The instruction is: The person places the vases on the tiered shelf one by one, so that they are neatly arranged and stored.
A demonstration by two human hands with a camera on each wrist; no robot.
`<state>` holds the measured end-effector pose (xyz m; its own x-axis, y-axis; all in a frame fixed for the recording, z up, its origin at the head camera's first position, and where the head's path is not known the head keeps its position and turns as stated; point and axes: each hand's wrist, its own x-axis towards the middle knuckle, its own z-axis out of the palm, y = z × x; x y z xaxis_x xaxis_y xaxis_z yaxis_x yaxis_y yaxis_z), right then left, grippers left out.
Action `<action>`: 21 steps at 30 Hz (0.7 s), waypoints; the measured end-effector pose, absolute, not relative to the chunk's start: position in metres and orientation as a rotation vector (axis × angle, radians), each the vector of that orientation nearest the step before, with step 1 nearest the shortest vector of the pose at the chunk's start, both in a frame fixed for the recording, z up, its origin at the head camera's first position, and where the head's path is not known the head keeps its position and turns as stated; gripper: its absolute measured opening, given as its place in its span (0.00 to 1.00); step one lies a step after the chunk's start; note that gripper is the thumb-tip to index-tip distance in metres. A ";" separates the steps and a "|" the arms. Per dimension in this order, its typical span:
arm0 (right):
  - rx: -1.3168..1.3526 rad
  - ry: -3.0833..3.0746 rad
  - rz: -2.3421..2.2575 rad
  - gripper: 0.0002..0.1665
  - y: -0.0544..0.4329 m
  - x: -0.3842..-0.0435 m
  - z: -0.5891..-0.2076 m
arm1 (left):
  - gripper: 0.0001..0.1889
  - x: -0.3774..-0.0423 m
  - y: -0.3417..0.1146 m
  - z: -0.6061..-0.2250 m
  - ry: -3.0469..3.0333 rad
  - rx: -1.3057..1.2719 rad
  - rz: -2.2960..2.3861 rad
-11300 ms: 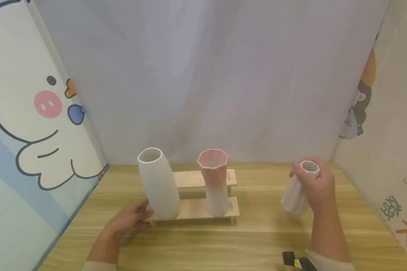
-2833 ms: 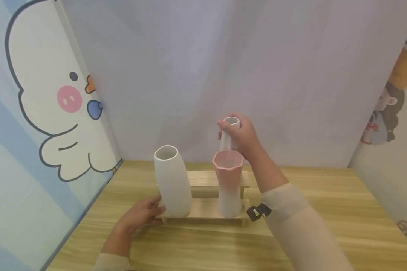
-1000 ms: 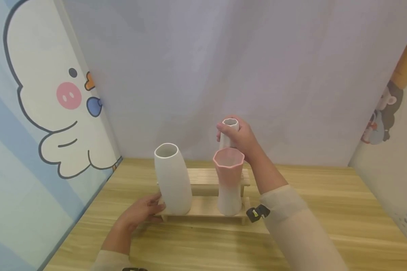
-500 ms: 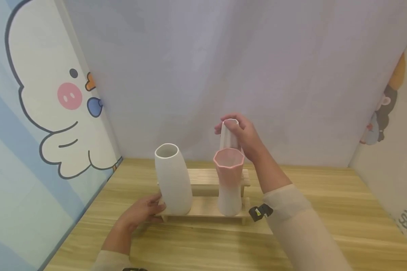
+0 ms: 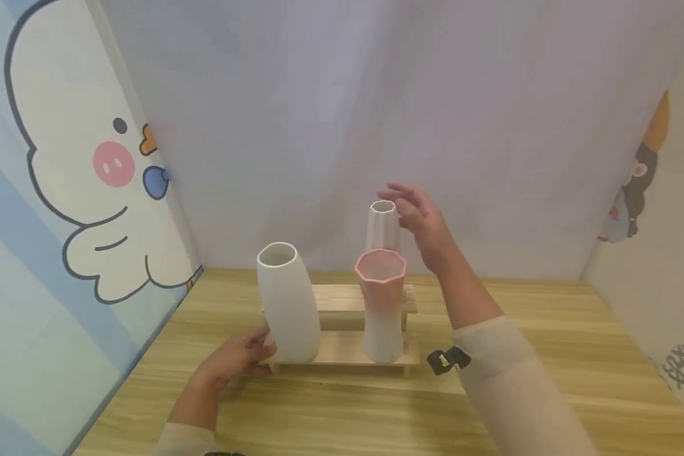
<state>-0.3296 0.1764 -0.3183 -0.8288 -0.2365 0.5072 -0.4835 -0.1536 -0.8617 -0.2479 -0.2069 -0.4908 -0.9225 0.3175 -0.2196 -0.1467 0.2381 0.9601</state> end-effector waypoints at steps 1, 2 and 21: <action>0.834 -1.911 2.107 0.27 0.178 -0.329 -0.319 | 0.34 -0.248 -0.207 -0.490 2.153 0.157 1.726; 0.838 -1.904 2.110 0.28 0.180 -0.328 -0.319 | 0.34 -0.247 -0.206 -0.490 2.155 0.153 1.725; 0.954 -1.819 1.922 0.34 0.221 -0.293 -0.350 | 0.35 -0.247 -0.206 -0.489 2.170 0.139 1.708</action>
<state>-0.2932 0.2210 -0.3499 -0.7225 -0.2067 0.6597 -0.6474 -0.1326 -0.7505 -0.2472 -0.2061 -0.4894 -0.9250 0.3033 -0.2289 -0.1512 0.2588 0.9540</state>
